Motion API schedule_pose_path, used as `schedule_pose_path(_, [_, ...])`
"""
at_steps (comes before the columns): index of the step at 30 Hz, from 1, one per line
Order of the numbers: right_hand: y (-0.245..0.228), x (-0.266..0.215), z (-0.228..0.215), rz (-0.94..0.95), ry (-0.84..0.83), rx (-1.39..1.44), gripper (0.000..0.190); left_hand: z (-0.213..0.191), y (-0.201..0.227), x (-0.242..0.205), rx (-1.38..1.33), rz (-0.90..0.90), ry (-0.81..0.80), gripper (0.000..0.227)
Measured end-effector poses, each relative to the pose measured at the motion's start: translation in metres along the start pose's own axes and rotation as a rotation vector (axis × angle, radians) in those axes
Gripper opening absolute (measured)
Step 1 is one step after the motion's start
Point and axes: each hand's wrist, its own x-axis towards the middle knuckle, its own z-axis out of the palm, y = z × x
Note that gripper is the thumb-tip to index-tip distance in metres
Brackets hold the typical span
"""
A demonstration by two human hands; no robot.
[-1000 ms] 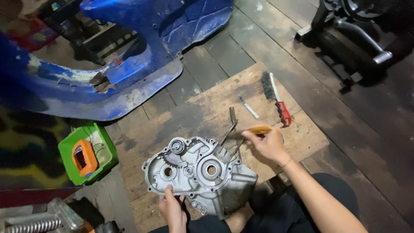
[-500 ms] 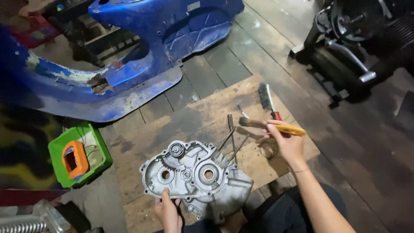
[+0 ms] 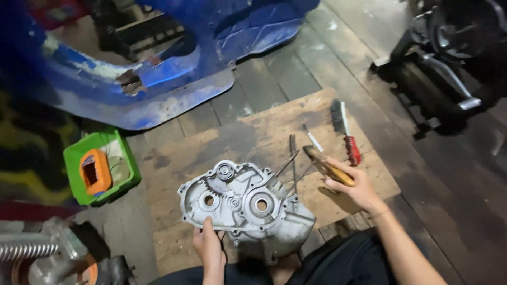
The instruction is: The person cleans a silver mechanical housing, likely a motorcycle engine case, using a wire brush and a paintbrush. They scrub the internal gears and surfaces, then use the paintbrush to remove debris from the crevices.
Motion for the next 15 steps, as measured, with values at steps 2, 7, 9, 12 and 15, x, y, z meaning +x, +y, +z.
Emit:
schedule_pose_path(2, [-0.03,-0.007,-0.01,0.147,-0.142,0.017,0.081,0.001,0.007,-0.007,0.011,-0.011,0.007,0.043])
schedule_pose_path(7, [-0.017,-0.003,-0.015,0.223,-0.307,-0.169,0.087,-0.001,0.02,-0.016,0.044,-0.049,-0.001,0.053])
schedule_pose_path(9, [-0.02,0.003,-0.01,0.225,-0.208,-0.427,0.058,-0.002,0.024,-0.019,0.088,-0.055,-0.035,0.066])
schedule_pose_path(12, [0.015,0.03,-0.011,0.032,-0.042,-0.755,0.03,-0.005,0.024,-0.02,0.039,0.023,-0.079,0.06])
schedule_pose_path(15, [-0.018,0.061,0.017,0.102,0.074,-0.664,0.025,-0.008,0.022,-0.021,-0.032,0.117,-0.163,0.058])
